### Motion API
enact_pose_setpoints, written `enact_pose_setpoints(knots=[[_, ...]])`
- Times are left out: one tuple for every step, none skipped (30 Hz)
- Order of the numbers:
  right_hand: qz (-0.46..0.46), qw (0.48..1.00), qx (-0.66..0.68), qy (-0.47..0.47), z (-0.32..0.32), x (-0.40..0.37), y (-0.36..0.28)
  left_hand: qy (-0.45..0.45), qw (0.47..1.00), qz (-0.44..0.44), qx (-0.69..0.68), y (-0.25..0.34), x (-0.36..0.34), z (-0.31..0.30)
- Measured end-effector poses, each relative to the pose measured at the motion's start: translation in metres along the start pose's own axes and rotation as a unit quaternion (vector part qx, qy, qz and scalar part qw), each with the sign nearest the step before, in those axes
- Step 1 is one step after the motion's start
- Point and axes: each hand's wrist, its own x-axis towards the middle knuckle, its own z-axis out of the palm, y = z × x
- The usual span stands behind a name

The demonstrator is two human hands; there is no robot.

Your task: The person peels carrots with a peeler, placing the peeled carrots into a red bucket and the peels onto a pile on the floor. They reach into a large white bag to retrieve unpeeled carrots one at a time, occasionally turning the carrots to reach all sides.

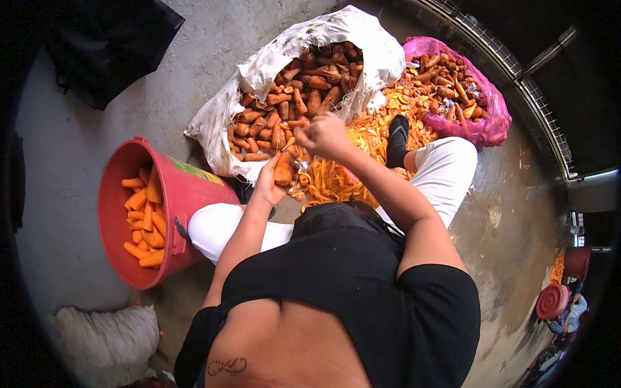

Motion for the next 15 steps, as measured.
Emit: enact_pose_setpoints(knots=[[-0.007, 1.0, 0.002, -0.023, -0.003, 0.002, -0.011, 0.016, 1.0, 0.008, 0.003, -0.001, 0.0, 0.002], [-0.05, 0.998, 0.0, -0.033, -0.002, 0.003, -0.016, 0.033, 0.999, 0.016, 0.007, -0.003, 0.0, 0.003], [-0.076, 0.997, -0.001, -0.031, 0.001, 0.004, -0.017, 0.049, 0.998, 0.024, 0.01, -0.003, -0.001, 0.005], [-0.102, 0.994, -0.003, -0.027, 0.006, 0.005, -0.016, 0.048, 0.998, 0.027, 0.011, -0.003, -0.004, 0.006], [-0.128, 0.992, -0.004, -0.023, 0.008, 0.005, -0.016, 0.031, 0.999, 0.021, 0.022, -0.001, -0.006, 0.006], [-0.127, 0.992, -0.002, -0.017, 0.008, 0.006, -0.017, 0.014, 0.999, 0.015, 0.034, 0.001, -0.008, 0.005], [-0.127, 0.992, 0.0, -0.008, 0.008, 0.007, -0.016, -0.004, 0.999, 0.009, 0.045, 0.002, -0.01, 0.004], [-0.126, 0.992, 0.002, 0.001, 0.009, 0.008, -0.014, 0.012, 0.998, 0.011, 0.054, 0.001, -0.012, 0.005], [-0.125, 0.992, 0.004, 0.01, 0.01, 0.009, -0.011, 0.026, 0.998, 0.011, 0.064, 0.0, -0.014, 0.007], [-0.063, 0.997, -0.02, -0.028, 0.014, 0.011, 0.0, 0.04, 0.996, 0.012, 0.074, 0.0, -0.017, 0.01], [-0.002, 0.997, -0.044, -0.065, 0.016, 0.015, 0.014, 0.028, 0.996, 0.01, 0.084, 0.0, -0.02, 0.014], [0.026, 0.997, -0.046, -0.049, 0.011, 0.021, 0.023, 0.015, 0.995, 0.008, 0.094, 0.0, -0.024, 0.02], [0.069, 0.99, -0.077, -0.093, 0.01, 0.025, 0.036, 0.002, 0.995, 0.006, 0.104, 0.0, -0.026, 0.023], [0.044, 0.986, -0.136, -0.084, 0.008, 0.028, 0.054, -0.024, 0.992, 0.017, 0.119, -0.002, -0.026, 0.022], [0.019, 0.978, -0.194, -0.074, 0.007, 0.027, 0.07, -0.031, 0.992, 0.023, 0.117, -0.001, -0.027, 0.027]])
